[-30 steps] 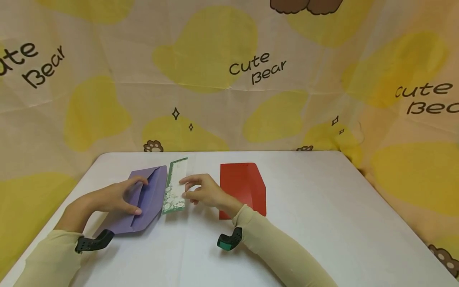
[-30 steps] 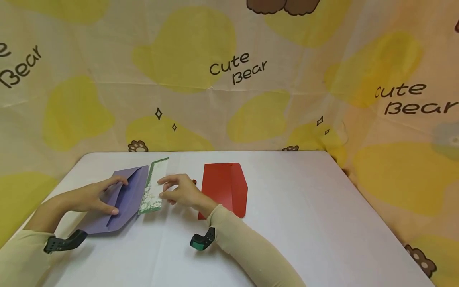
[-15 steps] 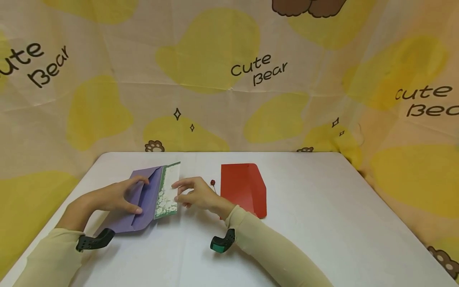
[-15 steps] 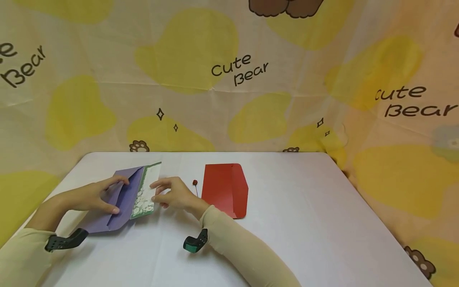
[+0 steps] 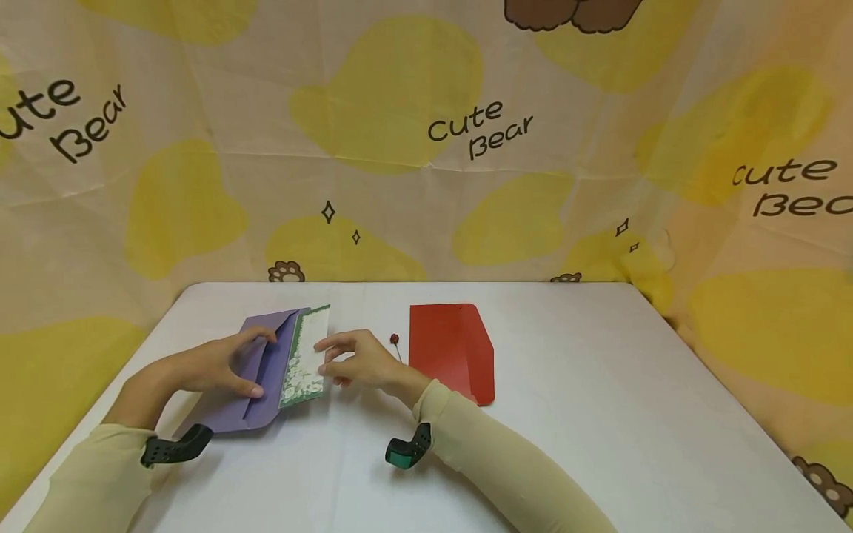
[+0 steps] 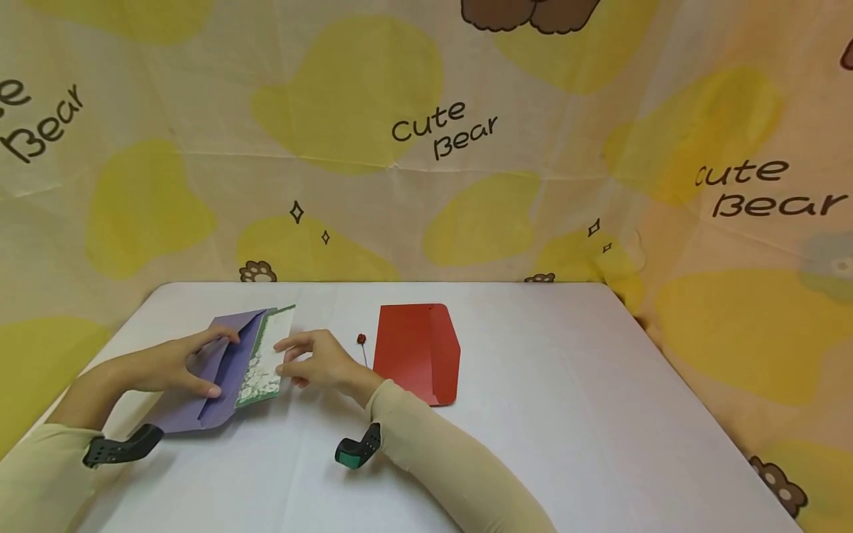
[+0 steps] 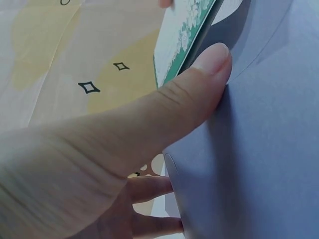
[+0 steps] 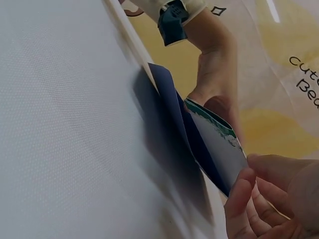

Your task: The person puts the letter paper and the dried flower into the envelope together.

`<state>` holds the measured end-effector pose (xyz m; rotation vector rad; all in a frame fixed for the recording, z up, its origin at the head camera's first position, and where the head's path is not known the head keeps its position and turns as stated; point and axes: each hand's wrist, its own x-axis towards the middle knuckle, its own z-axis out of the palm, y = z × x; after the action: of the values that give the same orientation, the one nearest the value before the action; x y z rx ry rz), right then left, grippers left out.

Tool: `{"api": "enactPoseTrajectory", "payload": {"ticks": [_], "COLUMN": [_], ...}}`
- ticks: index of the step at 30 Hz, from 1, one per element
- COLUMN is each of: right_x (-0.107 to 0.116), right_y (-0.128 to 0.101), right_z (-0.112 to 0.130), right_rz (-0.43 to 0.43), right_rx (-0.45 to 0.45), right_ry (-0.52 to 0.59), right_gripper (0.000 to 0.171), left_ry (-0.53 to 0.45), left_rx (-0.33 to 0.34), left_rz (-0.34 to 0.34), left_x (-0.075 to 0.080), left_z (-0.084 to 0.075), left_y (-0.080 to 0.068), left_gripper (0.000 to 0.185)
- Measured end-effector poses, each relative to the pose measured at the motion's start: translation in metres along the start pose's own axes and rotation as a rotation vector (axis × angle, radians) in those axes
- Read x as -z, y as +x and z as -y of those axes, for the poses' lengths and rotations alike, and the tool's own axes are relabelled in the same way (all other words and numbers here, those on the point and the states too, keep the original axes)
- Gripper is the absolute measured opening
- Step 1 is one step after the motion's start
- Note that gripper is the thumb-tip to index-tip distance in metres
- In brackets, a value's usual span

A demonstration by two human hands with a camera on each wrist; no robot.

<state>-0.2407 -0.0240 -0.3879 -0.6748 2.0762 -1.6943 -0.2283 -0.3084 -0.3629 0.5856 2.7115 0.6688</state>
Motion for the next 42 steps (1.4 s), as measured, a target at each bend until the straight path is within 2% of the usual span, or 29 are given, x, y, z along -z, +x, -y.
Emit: {"api": "enactPoseTrajectory", "payload": {"ticks": [8, 22, 33, 42], "right_x": [-0.007, -0.018, -0.023, -0.024], "right_y": [0.002, 0.007, 0.009, 0.01], "right_z": [0.0, 0.001, 0.001, 0.002], "right_rz": [0.007, -0.017, 0.006, 0.018], "right_rx": [-0.014, 0.0, 0.013, 0.007], "right_ry": [0.031, -0.033, -0.081, -0.108], "right_gripper": [0.033, 0.032, 0.034, 0.038], "left_ry": [0.004, 0.022, -0.005, 0.023], "left_rx": [0.024, 0.015, 0.004, -0.014], "left_rz": [0.013, 0.006, 0.01, 0.003], "left_x": [0.0, 0.002, -0.002, -0.002], "left_z": [-0.001, -0.001, 0.0, 0.001], "left_y": [0.0, -0.001, -0.001, 0.0], "left_gripper": [0.085, 0.083, 0.083, 0.082]}}
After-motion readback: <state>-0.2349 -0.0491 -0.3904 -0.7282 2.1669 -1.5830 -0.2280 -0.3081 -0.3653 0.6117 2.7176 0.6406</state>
